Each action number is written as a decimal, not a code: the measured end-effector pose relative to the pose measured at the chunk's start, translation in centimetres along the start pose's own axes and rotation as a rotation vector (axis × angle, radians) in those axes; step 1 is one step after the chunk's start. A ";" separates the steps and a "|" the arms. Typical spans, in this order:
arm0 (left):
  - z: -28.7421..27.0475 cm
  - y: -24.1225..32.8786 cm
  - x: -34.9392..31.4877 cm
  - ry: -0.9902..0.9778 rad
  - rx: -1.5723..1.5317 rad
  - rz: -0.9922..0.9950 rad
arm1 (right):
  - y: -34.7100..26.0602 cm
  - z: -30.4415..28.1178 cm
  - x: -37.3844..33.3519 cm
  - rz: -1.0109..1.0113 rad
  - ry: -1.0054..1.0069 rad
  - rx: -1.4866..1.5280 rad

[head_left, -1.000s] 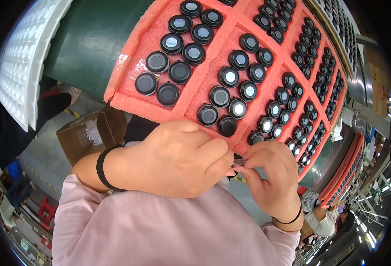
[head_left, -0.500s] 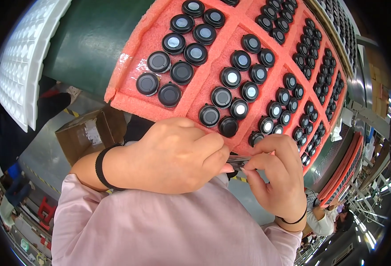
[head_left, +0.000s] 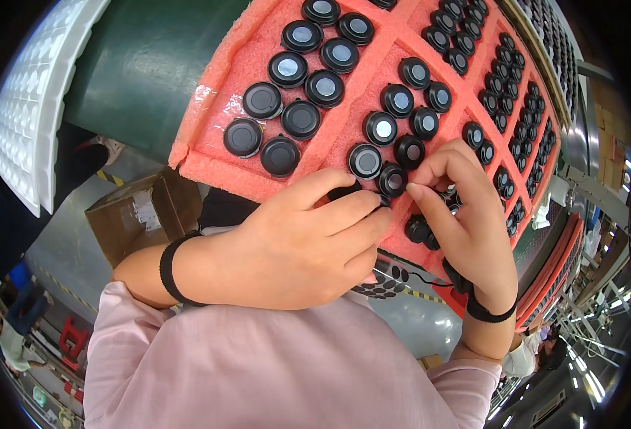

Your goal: The person peels small black stickers from a plastic sheet and presses them onto the centers of round black components arranged in a foam tray. Each sticker is applied individually to a component before another is removed from the sheet.

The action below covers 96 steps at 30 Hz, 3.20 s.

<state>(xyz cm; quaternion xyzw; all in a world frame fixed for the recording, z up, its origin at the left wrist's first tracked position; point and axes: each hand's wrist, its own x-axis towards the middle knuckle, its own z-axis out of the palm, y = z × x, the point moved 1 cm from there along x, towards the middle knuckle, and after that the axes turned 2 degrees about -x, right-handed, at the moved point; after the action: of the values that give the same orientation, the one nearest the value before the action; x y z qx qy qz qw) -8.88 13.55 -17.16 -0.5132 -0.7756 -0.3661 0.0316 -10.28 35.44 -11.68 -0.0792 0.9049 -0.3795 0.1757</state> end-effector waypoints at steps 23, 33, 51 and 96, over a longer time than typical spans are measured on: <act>0.8 0.0 0.3 0.017 0.012 -0.023 | 0.9 0.8 0.5 0.012 -0.032 -0.180; 0.3 0.0 0.3 0.024 0.030 0.004 | 0.5 -0.1 -0.7 -0.234 0.171 -0.426; -0.4 1.5 1.3 -0.079 0.043 0.060 | 0.2 1.2 -8.7 -0.023 0.104 -0.029; 3.6 1.9 4.1 -0.077 -0.006 0.092 | 3.7 -0.7 -4.7 0.192 0.156 -0.051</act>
<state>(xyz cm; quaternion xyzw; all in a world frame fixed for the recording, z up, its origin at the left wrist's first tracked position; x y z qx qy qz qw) -8.02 19.25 -17.03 -0.5620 -0.7508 -0.3468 0.0169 -6.22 39.80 -12.63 0.0329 0.9286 -0.3427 0.1382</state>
